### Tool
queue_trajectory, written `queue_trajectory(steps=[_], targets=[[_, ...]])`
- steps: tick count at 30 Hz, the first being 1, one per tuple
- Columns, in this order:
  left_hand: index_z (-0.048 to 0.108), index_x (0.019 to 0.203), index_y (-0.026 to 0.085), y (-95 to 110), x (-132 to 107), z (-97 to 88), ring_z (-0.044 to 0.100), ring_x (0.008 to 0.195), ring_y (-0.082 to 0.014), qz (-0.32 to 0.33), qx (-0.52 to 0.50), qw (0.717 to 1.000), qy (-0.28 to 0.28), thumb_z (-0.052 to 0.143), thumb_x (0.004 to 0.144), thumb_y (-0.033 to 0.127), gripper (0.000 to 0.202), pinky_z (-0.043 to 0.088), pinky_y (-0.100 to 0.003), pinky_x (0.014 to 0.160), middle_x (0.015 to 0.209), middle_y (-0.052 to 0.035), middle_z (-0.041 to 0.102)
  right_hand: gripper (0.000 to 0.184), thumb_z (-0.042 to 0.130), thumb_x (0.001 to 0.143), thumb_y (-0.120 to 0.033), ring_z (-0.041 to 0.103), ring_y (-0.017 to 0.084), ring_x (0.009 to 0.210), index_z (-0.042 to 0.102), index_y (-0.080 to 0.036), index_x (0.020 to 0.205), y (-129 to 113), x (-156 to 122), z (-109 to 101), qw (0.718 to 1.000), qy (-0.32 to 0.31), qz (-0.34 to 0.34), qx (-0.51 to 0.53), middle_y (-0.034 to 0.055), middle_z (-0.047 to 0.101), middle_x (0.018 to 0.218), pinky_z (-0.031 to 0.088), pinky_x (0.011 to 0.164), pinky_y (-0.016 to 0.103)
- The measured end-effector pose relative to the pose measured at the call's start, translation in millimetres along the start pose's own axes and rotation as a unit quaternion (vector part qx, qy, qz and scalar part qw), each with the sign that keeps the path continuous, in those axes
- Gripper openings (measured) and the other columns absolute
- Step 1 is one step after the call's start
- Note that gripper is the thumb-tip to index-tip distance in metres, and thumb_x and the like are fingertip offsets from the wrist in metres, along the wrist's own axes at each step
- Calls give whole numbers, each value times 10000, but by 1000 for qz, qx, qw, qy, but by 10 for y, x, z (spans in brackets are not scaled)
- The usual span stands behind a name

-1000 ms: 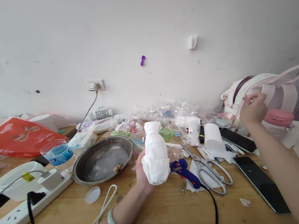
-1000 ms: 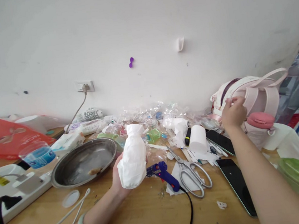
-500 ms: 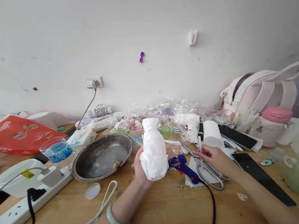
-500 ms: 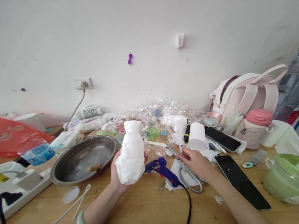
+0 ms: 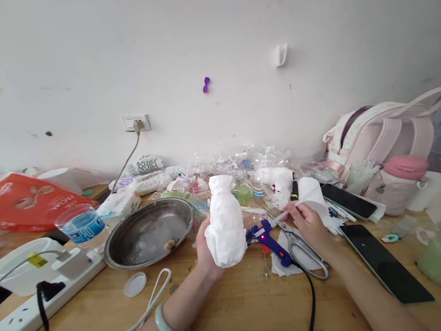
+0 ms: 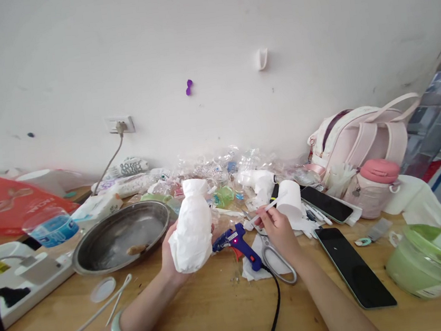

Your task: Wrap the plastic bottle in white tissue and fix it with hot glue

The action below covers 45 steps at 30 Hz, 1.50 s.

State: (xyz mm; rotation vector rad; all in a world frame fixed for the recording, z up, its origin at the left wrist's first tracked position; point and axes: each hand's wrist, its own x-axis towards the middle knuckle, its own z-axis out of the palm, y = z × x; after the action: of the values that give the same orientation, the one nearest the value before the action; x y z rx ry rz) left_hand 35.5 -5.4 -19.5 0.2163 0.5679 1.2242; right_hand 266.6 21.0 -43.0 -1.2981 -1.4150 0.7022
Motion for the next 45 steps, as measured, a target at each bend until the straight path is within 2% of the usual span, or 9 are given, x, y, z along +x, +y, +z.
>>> queue_trajectory(steps=[3,7,14,23,28,32,36,41,45], targets=[[694,901,118,-7,-21,31,680,736,-266,0,1,1000,6,475,798,355,339,528,-417,753,794,-117,731,506,480,758,-694,648,236,661,599,-205,810,84,-9,-5,1000,21,10,15,55,678,664,536,650,358],[699,885,101,-18,-6,17,679,723,-263,-1,12,1000,-3,468,807,359,355,533,-415,739,770,-125,727,524,489,737,-711,654,242,686,605,-208,824,130,2,-9,999,14,24,17,50,680,684,534,680,373],[703,891,116,-7,28,-43,681,699,-259,-15,0,998,-61,426,833,402,402,543,-385,661,808,-129,735,557,497,711,-727,635,240,676,599,-191,826,212,47,5,999,17,43,24,58,674,686,512,671,377],[697,903,130,3,66,-38,683,713,-238,2,5,999,-53,399,849,402,407,542,-373,694,809,-109,742,606,520,613,-789,592,208,541,576,-202,751,166,73,44,996,-7,63,66,40,657,608,488,530,344],[714,863,155,20,88,-56,678,714,-229,0,6,997,-74,383,845,417,423,530,-335,628,795,-112,736,584,530,625,-777,595,206,545,564,-207,750,93,42,44,994,-24,56,88,41,664,617,488,531,344],[716,877,145,35,97,-67,665,718,-231,19,4,997,-77,399,837,399,408,527,-360,705,802,-112,731,546,552,653,-743,585,193,572,563,-206,747,10,-56,51,994,-35,28,100,28,638,613,491,571,332],[713,880,132,47,71,-39,669,741,-248,14,-20,998,-57,382,839,388,421,507,-445,831,804,-117,731,433,513,785,-635,576,168,584,557,-207,745,-10,-200,50,993,-38,-58,93,19,608,642,496,589,302],[712,867,157,51,27,-7,668,733,-246,-3,-13,997,-73,391,837,370,386,515,-459,816,798,-113,727,338,459,890,-497,594,145,605,578,-203,775,-21,-346,46,986,-32,-151,54,31,610,718,503,579,255],[708,854,141,44,15,6,674,741,-263,-19,1,998,-63,400,829,392,398,520,-475,802,788,-128,726,315,452,906,-460,597,134,571,581,-203,779,-63,-378,58,983,-38,-172,56,23,604,694,507,535,231]])
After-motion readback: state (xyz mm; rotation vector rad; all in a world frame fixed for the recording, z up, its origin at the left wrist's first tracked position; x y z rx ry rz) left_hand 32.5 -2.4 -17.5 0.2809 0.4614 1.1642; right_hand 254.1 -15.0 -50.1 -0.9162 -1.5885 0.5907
